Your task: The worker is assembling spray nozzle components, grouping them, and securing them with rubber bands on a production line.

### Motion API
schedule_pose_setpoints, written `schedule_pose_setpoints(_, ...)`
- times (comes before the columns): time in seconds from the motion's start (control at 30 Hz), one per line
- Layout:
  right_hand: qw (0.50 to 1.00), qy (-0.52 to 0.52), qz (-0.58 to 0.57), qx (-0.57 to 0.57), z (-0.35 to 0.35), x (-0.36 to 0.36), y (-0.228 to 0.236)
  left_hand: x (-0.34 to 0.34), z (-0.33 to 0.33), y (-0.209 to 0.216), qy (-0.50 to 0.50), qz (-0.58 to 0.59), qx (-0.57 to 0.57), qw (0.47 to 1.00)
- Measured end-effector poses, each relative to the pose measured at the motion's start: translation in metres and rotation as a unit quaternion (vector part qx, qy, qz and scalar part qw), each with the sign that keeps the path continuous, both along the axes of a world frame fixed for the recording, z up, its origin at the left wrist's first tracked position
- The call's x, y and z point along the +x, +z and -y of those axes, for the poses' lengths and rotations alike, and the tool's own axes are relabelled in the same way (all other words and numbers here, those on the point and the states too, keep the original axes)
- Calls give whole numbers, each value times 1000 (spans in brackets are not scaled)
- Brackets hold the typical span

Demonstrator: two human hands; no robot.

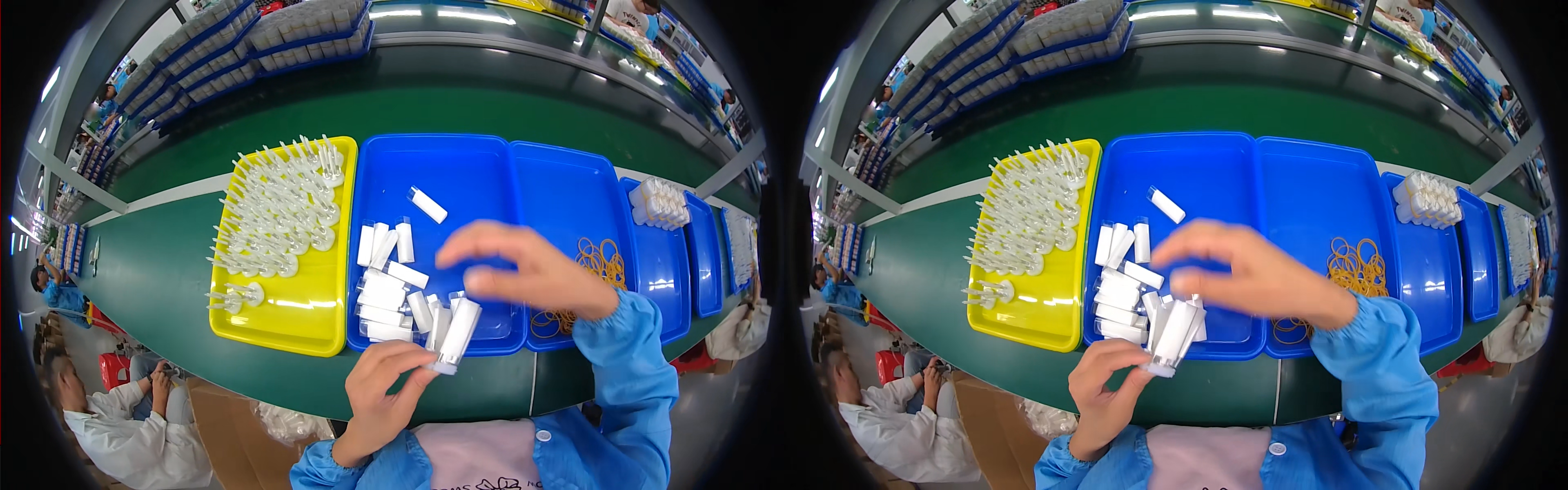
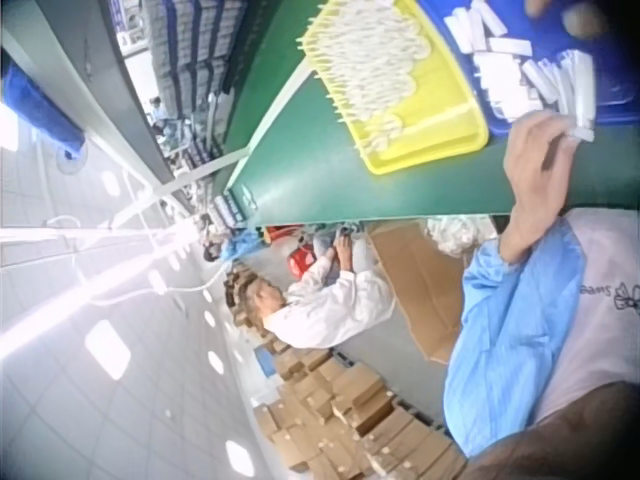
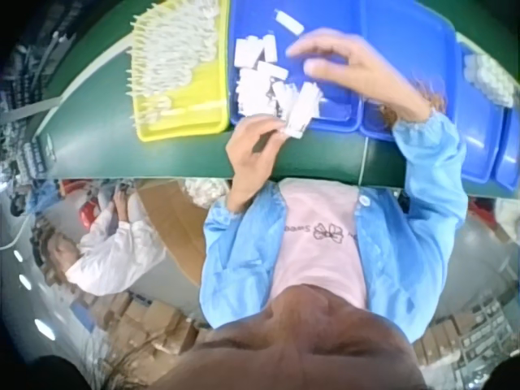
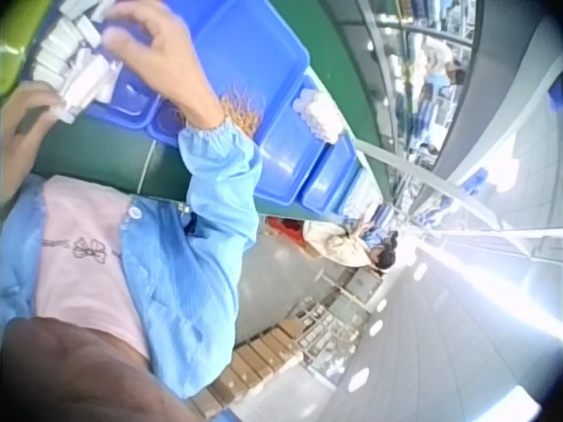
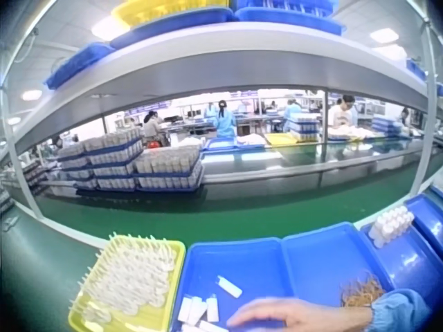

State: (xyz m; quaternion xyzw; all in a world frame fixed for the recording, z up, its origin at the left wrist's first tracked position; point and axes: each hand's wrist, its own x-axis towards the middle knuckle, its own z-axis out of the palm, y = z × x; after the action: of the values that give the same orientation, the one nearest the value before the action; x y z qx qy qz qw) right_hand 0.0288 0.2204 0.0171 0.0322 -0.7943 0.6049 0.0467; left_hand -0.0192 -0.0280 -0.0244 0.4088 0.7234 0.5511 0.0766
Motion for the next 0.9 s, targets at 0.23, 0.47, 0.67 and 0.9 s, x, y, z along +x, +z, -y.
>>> schedule_pose_setpoints(0.23, 838, -215, -49, 500, -23, -73, -78, -3, 1, 0, 44, -23, 0, 999)
schedule_pose_setpoints(0.47, 854, -100, -8, 510, -23, -66, -61, -3, 8, 2, 69, -67, -3, 995)
schedule_pose_setpoints(0.67, 992, -26, 113, 38, -3, -28, -1, 3, 10, 4, 27, -127, 14, 991)
schedule_pose_setpoints(0.9, 895, -79, 144, -414, 27, -4, 1, 9, 3, 10, -14, -160, 55, 985)
